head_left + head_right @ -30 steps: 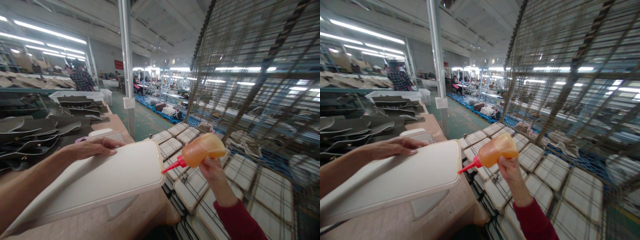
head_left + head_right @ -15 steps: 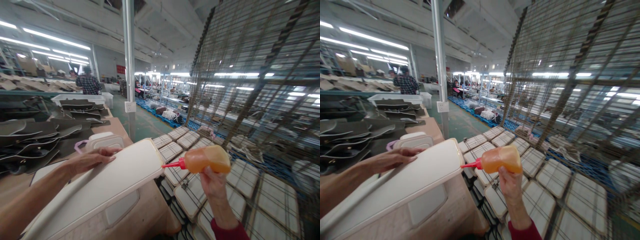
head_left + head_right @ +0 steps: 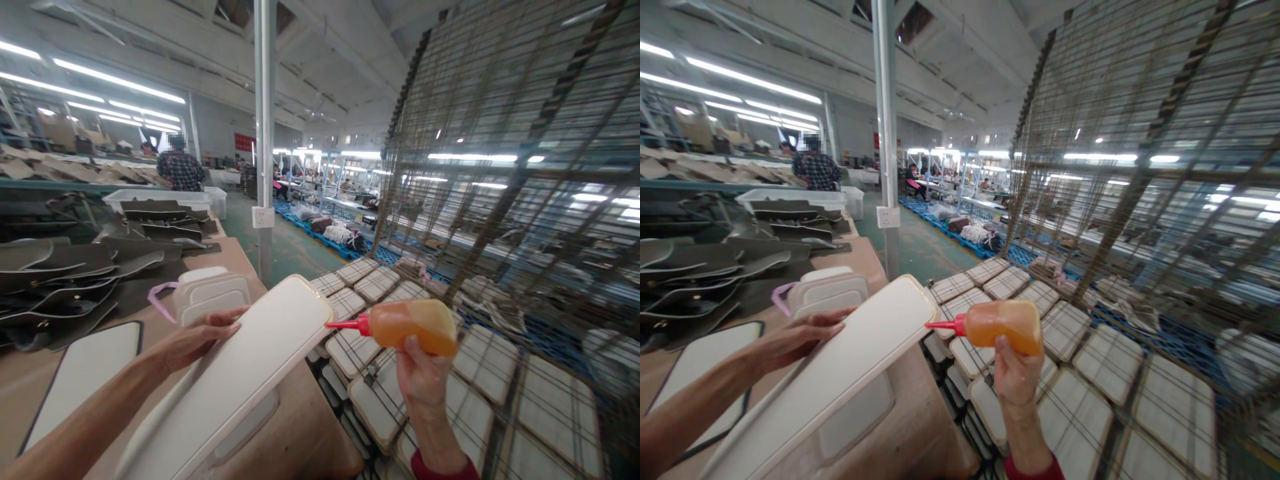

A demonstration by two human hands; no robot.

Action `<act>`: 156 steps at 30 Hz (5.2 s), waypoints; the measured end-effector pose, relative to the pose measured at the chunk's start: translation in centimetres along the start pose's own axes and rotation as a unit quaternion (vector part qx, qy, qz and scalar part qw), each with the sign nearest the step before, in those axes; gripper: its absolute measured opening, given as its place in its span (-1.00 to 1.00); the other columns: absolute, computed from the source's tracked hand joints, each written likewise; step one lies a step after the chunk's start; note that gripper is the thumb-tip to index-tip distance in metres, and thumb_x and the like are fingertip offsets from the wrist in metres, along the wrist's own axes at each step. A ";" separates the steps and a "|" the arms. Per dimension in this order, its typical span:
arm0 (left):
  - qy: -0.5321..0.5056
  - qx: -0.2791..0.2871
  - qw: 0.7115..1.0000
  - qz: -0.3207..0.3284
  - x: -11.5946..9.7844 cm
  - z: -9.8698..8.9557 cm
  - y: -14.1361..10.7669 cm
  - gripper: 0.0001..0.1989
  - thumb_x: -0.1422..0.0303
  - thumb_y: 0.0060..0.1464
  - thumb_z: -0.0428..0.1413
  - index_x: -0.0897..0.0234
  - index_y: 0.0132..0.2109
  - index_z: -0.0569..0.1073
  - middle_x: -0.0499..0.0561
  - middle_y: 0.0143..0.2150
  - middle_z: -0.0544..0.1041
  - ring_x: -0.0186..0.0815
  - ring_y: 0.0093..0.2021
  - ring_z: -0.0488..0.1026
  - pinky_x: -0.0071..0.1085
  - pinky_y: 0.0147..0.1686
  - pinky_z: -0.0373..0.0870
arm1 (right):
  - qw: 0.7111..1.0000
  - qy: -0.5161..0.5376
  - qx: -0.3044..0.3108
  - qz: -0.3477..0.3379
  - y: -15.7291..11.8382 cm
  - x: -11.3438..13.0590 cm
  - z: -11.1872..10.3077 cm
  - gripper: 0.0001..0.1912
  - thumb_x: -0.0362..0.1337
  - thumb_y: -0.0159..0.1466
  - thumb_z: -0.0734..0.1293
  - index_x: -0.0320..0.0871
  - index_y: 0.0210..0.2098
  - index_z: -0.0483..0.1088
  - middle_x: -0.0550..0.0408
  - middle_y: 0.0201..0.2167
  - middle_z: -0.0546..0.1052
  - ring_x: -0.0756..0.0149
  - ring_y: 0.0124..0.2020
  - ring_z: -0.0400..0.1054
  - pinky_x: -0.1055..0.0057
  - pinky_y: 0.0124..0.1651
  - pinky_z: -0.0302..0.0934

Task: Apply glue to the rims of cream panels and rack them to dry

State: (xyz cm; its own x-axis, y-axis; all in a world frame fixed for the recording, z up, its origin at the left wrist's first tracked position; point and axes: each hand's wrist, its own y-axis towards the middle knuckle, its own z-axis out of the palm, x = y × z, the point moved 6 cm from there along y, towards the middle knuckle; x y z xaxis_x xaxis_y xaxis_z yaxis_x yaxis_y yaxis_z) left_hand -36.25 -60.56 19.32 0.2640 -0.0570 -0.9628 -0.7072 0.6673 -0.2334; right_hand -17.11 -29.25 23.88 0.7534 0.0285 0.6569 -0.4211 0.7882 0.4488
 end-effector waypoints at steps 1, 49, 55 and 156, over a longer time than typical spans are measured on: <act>-0.002 -0.003 1.000 0.004 0.1 0.1 0.0 -0.22 0.19 -0.20 0.33 0.29 0.20 0.36 0.14 -0.10 0.60 -0.13 -0.19 0.55 -0.42 -0.29 0.46 | 1.000 -0.001 0.001 -0.001 0.0 0.0 0.1 -0.48 -0.36 -0.08 0.51 -0.02 -0.11 0.43 0.11 -0.27 0.61 0.29 -0.24 0.48 0.46 -0.27 0.36; -0.123 -0.116 0.985 0.013 0.5 0.4 1.6 -0.39 0.43 -0.08 0.28 0.27 0.17 0.40 0.06 -0.31 0.64 -0.27 -0.42 0.57 -0.46 -0.45 0.49 | 0.998 -0.006 0.045 0.043 -2.3 -2.9 3.2 -0.73 -0.26 -0.13 0.55 -0.09 -0.42 0.50 0.20 -0.51 0.57 0.40 -0.45 0.45 0.53 -0.33 0.36; -0.134 -0.120 0.983 0.023 0.3 0.3 1.8 -0.33 0.44 -0.08 0.28 0.37 0.21 0.33 0.12 -0.30 0.64 -0.25 -0.41 0.57 -0.44 -0.44 0.51 | 0.997 -0.003 0.056 0.054 -2.7 -3.1 3.3 -0.73 -0.24 -0.11 0.55 -0.08 -0.41 0.49 0.18 -0.49 0.58 0.39 -0.44 0.45 0.50 -0.34 0.37; -0.069 0.067 0.995 0.039 -0.8 2.8 3.0 -0.38 0.41 -0.22 0.32 0.32 0.09 0.47 0.09 -0.23 0.63 -0.18 -0.32 0.56 -0.43 -0.34 0.46 | 0.992 -0.116 0.002 -0.042 -3.1 -4.8 2.8 -0.32 -0.24 -0.13 0.54 -0.07 -0.02 0.32 0.09 -0.16 0.50 0.21 -0.19 0.42 0.18 -0.04 0.33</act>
State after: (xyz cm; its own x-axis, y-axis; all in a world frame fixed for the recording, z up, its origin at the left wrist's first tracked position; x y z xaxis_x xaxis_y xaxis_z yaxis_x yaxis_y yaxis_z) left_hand -36.75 -56.47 19.78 0.3068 0.0950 -0.9470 -0.6381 0.7588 -0.1306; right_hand -20.79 -33.56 20.98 0.6495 -0.1796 0.7389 -0.3638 0.7799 0.5093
